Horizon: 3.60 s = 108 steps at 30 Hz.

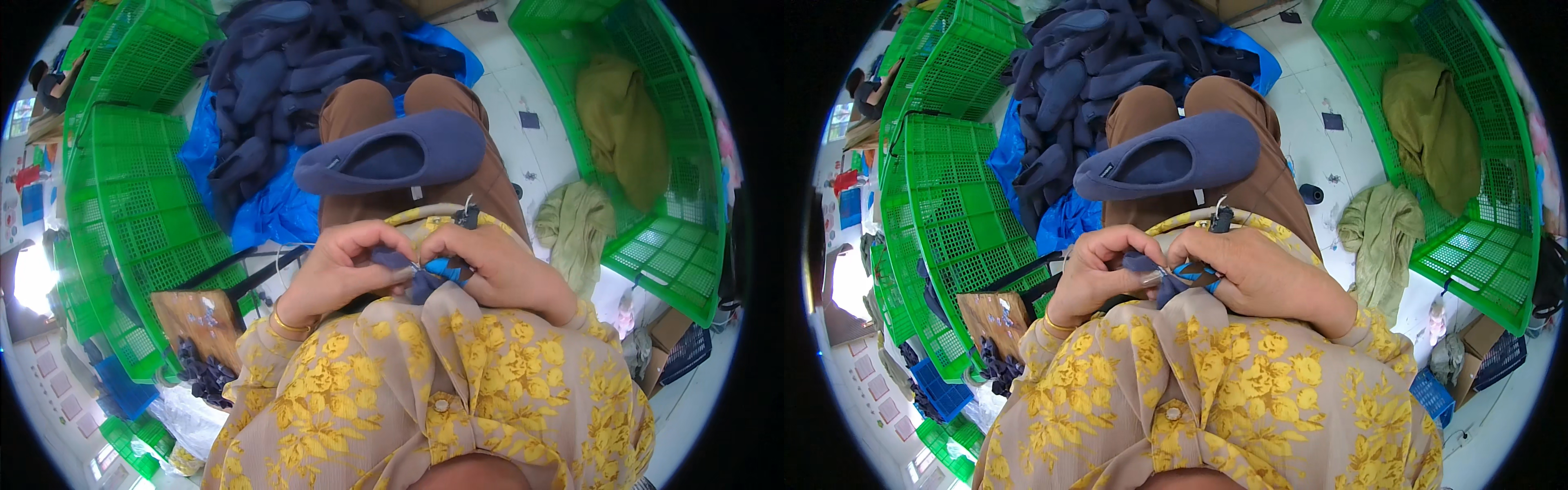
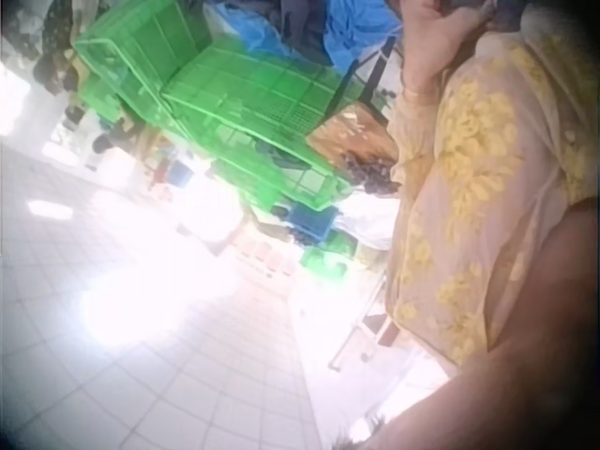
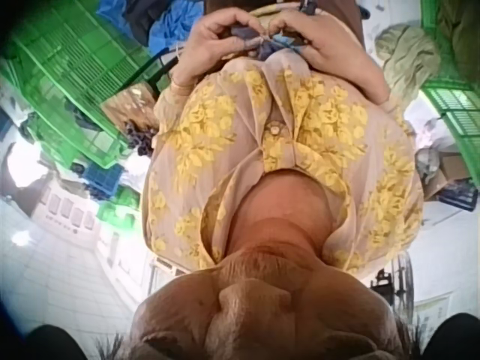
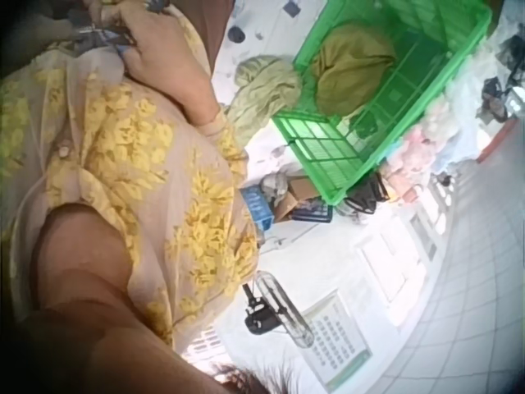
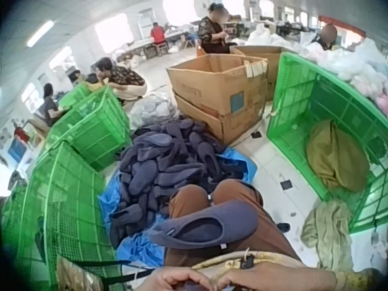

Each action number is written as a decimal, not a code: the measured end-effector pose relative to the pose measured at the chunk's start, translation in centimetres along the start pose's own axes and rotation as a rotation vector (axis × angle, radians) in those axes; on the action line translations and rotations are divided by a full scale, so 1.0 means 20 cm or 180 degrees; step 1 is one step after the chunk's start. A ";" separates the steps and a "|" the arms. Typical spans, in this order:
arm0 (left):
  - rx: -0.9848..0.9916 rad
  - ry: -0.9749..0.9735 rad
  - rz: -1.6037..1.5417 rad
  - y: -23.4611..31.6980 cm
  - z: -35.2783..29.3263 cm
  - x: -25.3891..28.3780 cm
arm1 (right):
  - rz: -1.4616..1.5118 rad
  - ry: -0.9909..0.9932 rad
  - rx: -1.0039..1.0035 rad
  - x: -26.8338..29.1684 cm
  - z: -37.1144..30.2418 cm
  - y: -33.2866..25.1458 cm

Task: The person sits on the floor and uses a blue-handled tool to stitch the upper part of dark blue slippers. They handle each slipper one at a time, pulling the thread and adjusting the fabric before moving to the next item.

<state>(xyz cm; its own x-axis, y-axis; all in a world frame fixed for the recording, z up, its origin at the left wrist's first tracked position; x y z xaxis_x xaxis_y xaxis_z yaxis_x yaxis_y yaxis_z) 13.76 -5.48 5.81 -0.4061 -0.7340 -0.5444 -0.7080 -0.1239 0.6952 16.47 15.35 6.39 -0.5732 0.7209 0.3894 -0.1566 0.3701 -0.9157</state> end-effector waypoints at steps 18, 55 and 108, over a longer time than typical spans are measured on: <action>-0.0856 0.0060 -0.0421 -0.08 0.10 -0.05 | -0.1640 0.1613 0.0736 -0.02 0.07 -0.12; -0.0701 0.0490 0.1170 0.04 0.26 -0.04 | -0.1920 0.5561 -0.0866 0.87 -1.48 0.21; -0.0057 0.1174 -0.0928 -0.18 0.50 0.01 | 0.2173 0.2044 -0.1812 -0.02 0.03 0.41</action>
<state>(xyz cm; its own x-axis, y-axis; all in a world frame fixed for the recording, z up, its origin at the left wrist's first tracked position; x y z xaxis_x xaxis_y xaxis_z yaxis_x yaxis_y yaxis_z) 10.43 1.45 -1.49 0.0429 -0.8546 -0.5175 -0.7506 -0.3694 0.5478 15.00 17.69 -1.38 0.1536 0.9868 -0.0518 0.5237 -0.1258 -0.8426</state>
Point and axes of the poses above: each hand's wrist, its own z-axis towards the middle knuckle, its own x-axis out of the back of the hand, y = z × x, the point moved 2 cm from there along z, towards the middle knuckle, and after that the axes turned 8 degrees about -z, right-handed, at the moved point
